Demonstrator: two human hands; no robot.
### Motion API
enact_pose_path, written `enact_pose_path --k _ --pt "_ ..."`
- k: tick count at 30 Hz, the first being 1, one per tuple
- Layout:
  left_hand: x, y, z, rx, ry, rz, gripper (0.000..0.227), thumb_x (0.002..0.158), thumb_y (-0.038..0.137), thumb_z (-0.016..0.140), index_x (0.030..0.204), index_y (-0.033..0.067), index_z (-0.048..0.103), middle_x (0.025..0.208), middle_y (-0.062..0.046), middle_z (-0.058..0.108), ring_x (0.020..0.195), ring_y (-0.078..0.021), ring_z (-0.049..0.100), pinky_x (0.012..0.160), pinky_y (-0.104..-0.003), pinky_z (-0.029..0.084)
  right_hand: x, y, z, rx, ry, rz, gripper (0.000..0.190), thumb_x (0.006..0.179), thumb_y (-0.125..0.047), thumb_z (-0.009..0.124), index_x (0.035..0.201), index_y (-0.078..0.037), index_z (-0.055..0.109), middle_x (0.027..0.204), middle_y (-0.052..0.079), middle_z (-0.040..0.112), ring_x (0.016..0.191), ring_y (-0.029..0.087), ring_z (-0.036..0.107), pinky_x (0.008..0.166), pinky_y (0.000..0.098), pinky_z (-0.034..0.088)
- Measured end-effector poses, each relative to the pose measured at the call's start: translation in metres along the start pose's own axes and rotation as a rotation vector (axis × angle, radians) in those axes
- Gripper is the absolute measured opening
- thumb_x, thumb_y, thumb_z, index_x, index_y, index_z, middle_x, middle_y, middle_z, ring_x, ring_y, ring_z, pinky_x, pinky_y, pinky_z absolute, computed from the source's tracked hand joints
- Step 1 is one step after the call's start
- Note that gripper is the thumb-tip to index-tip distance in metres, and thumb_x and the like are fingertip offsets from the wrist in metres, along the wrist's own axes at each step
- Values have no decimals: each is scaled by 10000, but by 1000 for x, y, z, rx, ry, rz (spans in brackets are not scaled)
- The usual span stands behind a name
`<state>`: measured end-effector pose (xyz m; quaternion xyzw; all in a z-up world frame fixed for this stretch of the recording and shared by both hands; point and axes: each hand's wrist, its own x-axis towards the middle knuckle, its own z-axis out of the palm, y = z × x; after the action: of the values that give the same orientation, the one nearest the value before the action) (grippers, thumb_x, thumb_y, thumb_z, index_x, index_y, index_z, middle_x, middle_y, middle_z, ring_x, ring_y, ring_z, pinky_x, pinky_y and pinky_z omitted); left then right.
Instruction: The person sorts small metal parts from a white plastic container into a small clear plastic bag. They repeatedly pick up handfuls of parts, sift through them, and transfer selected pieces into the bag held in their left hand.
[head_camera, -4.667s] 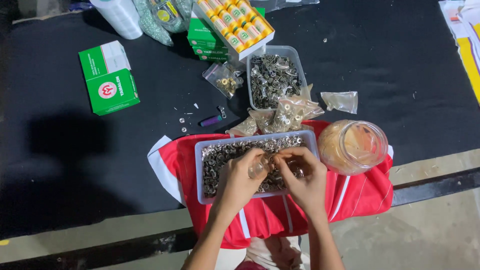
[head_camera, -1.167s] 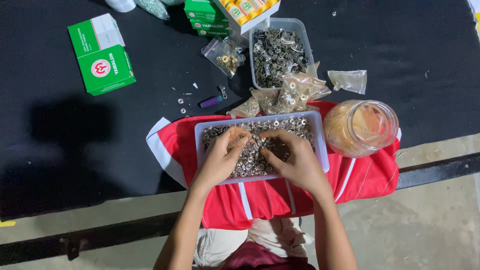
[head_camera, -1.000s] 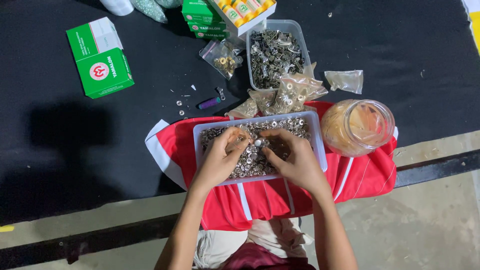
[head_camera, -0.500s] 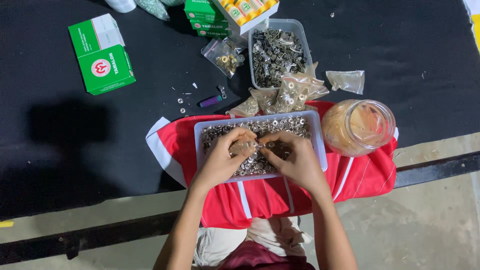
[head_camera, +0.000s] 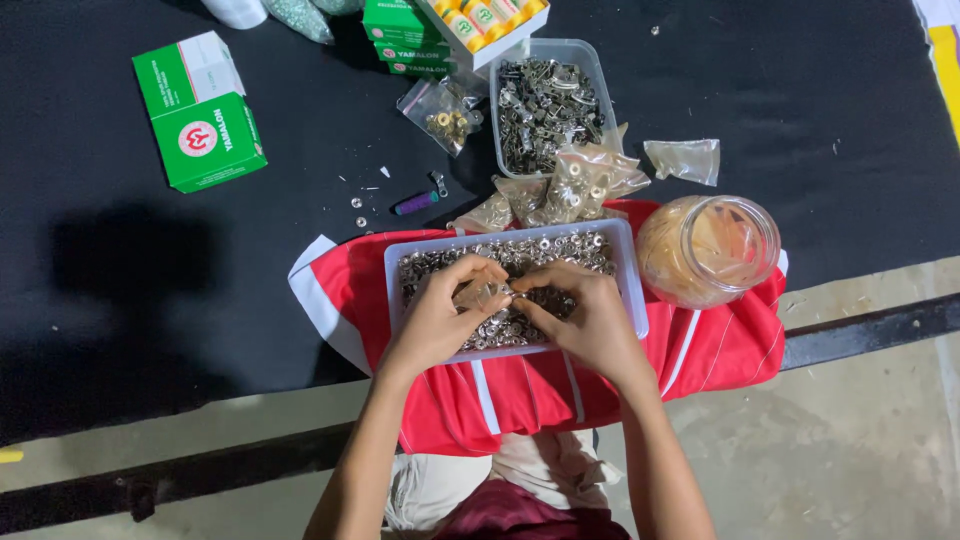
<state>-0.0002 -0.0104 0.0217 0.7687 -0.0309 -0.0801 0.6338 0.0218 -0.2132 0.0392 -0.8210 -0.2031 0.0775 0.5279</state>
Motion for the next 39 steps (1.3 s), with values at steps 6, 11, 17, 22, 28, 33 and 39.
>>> enact_pose_path --k 6,11,17,22,28,33,39 --pt "1 -2 3 7 -6 13 269 870 84 741 1135 82 691 979 -187 768 969 -322 733 807 -423 570 -2 -1 1 23 70 -10 133 813 -56 811 944 -76 801 875 132 793 869 338 764 823 423 571" --pt "-2 5 2 20 -38 -29 226 877 69 713 1102 76 720 984 -173 781 975 -300 736 813 -421 572 -4 -7 1 5 72 -18 151 769 -47 839 909 -83 797 852 113 797 854 325 767 818 416 579" --pt "-2 0 2 9 -78 -9 223 892 48 698 1109 68 743 991 -179 786 966 -302 742 823 -428 576 -7 -3 2 -4 124 -106 177 721 -61 891 847 -82 769 799 90 785 812 310 768 789 392 582" --pt "-3 -5 3 -46 -112 -5 212 899 9 665 1092 37 751 982 -191 785 923 -256 731 818 -425 577 -11 3 4 -11 154 -151 189 706 -77 911 807 -88 752 780 82 776 794 304 767 775 390 585" --pt "-1 -19 6 -198 -84 -40 236 899 54 684 1122 14 747 999 -146 789 897 -175 670 830 -390 566 -11 -2 6 -3 175 -151 164 714 -69 897 783 -89 749 777 81 776 800 304 769 775 385 584" --pt "-1 -22 6 -211 -72 -35 206 896 36 709 1092 6 762 956 -143 791 858 -153 665 796 -355 572 -10 -8 8 -43 136 -170 147 745 -56 871 846 -78 767 827 111 781 838 341 767 786 420 588" --pt "-3 -14 3 -189 -59 -38 218 914 92 711 1112 27 776 947 -117 803 886 -132 691 795 -336 583 -10 -5 7 -72 154 -148 134 811 -49 810 935 -90 783 889 96 786 903 342 763 831 428 586"
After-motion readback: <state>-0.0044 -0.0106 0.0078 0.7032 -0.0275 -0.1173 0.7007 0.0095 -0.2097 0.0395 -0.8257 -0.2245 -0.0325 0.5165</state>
